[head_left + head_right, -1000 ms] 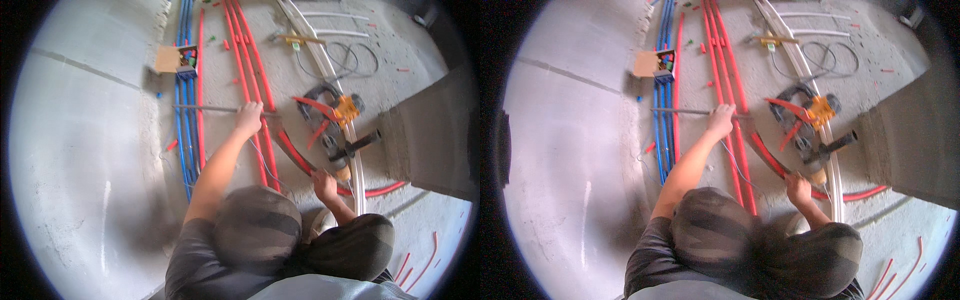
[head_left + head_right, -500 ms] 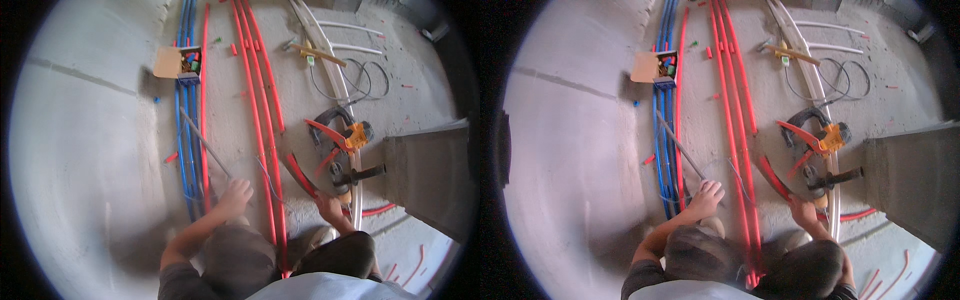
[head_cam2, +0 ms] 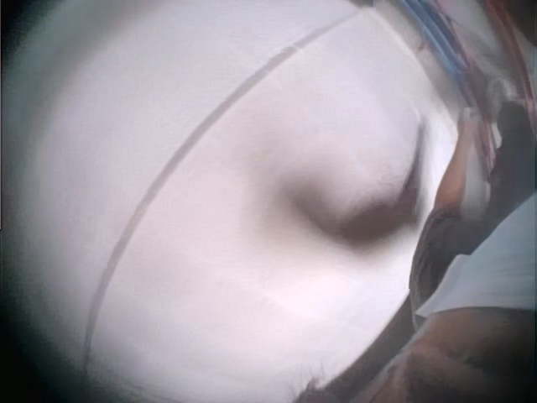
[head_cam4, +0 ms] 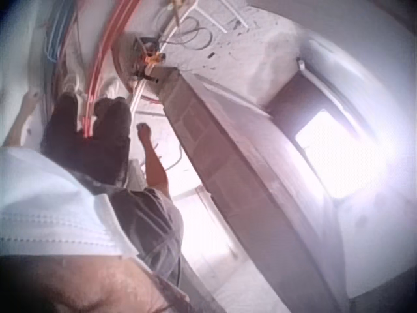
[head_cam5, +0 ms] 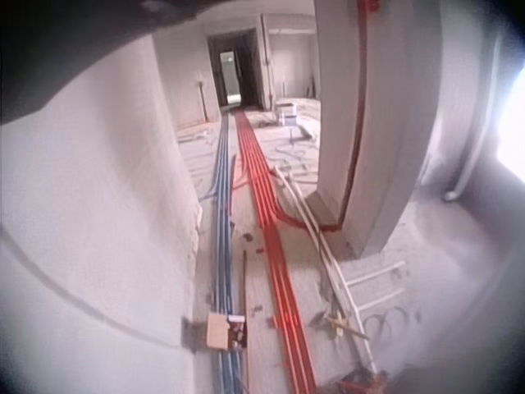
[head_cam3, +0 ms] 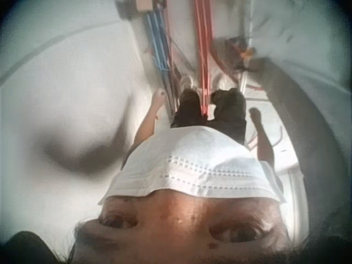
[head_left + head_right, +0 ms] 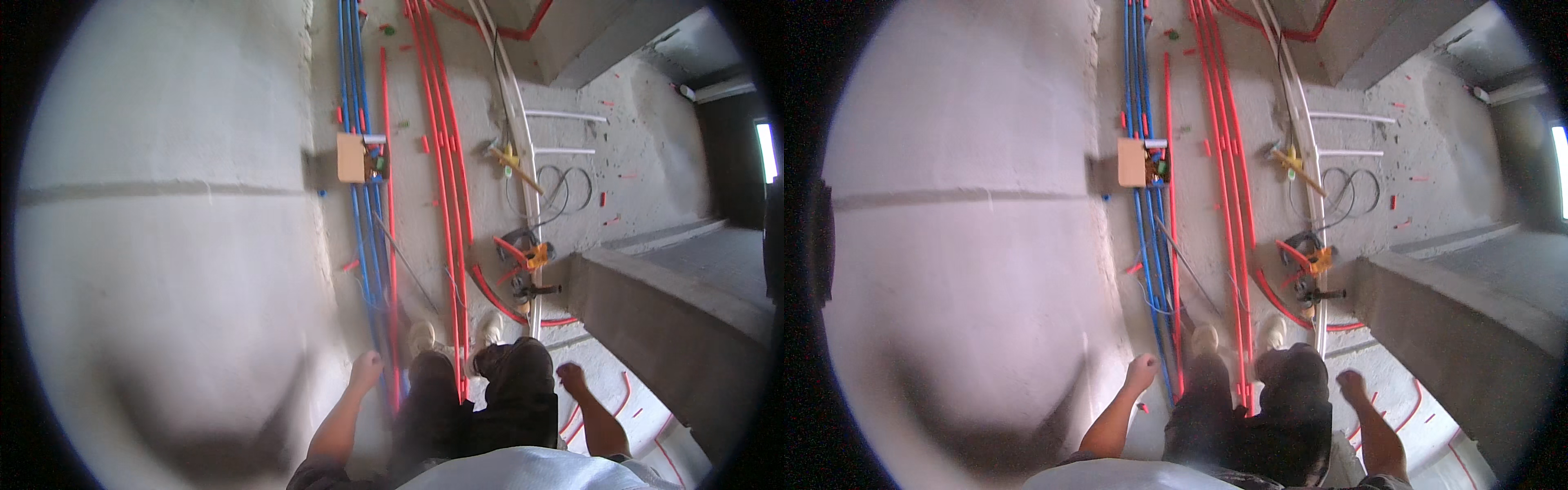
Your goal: The person is installing red electrical conduits on a concrete floor. They are bending the conduits by hand and arranging them in parallel lines alongside existing blue conduits. A power tool is visible nearby but not used in the clip.
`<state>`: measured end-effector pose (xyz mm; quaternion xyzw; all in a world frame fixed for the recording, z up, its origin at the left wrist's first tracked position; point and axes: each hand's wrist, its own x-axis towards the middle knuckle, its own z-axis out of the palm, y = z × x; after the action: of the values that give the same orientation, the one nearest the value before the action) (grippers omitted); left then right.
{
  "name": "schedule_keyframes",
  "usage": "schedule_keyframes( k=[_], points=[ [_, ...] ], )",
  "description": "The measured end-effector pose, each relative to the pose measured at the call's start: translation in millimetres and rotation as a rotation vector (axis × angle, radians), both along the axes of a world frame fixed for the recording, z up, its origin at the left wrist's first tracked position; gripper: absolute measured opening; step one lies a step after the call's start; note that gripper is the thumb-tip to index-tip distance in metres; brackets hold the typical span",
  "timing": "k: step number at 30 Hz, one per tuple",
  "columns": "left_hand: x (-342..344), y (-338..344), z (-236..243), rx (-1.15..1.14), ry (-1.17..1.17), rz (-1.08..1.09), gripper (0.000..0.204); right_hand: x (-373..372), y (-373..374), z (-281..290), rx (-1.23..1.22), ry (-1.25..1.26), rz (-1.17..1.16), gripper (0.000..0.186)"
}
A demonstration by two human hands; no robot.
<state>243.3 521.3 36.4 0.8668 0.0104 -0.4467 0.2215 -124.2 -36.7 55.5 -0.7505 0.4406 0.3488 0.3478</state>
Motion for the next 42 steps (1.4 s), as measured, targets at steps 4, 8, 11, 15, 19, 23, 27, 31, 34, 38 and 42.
schedule_keyframes(
  k=[4, 8, 11, 15, 19, 23, 27, 31, 34, 38, 42],
  points=[
    [35.3, 40.1, 21.4, 0.039, -0.019, 0.010, 0.028, -72.0, 18.0, 21.1, 0.151, -0.105, -0.142, 0.027],
    [99.9, 39.3, 65.6, 0.198, 0.048, 0.261, 0.029, -1.6, 23.2, 58.3, 0.176, -0.036, 0.626, 0.029],
    [101.6, 46.9, 98.1, 0.266, 0.070, 0.207, 0.025, 61.7, 3.1, 69.3, 0.220, 0.016, 0.257, 0.023],
    [130.9, -29.1, 170.4, 0.188, 0.302, 0.601, 0.009, 189.9, -65.9, 51.5, 0.244, 0.122, 0.448, 0.021],
    [173.3, -90.3, 166.1, -0.136, 0.021, -0.600, 0.007, 369.5, -154.4, 96.6, 0.238, 0.115, -0.690, 0.022],
    [270.5, -224.3, 170.7, 0.068, 0.178, -0.280, 0.014, 491.4, -252.9, 117.3, 0.220, 0.091, -0.679, 0.023],
    [357.0, -299.9, 156.7, 0.135, 0.121, -0.187, 0.013, 608.0, -337.0, 124.9, 0.220, 0.214, -0.454, 0.027],
    [434.1, -332.7, 126.1, -0.178, -0.028, -0.125, 0.005, 756.9, -415.5, 106.0, 0.233, 0.158, -0.416, 0.025],
    [465.3, -359.9, 47.6, -0.107, 0.011, 0.092, 0.009, 841.3, -499.7, 33.4, -0.061, 0.025, 0.343, 0.031],
    [605.6, -463.3, 92.4, -0.014, 0.019, 0.664, 0.018, 1104.6, -526.6, 33.1, 0.091, 0.009, 0.000, 0.027],
    [651.4, -495.4, 99.7, -0.148, 0.414, 1.102, 0.018, 1295.1, -585.6, 2.3, 0.100, -0.219, 0.069, 0.026]
  ],
)
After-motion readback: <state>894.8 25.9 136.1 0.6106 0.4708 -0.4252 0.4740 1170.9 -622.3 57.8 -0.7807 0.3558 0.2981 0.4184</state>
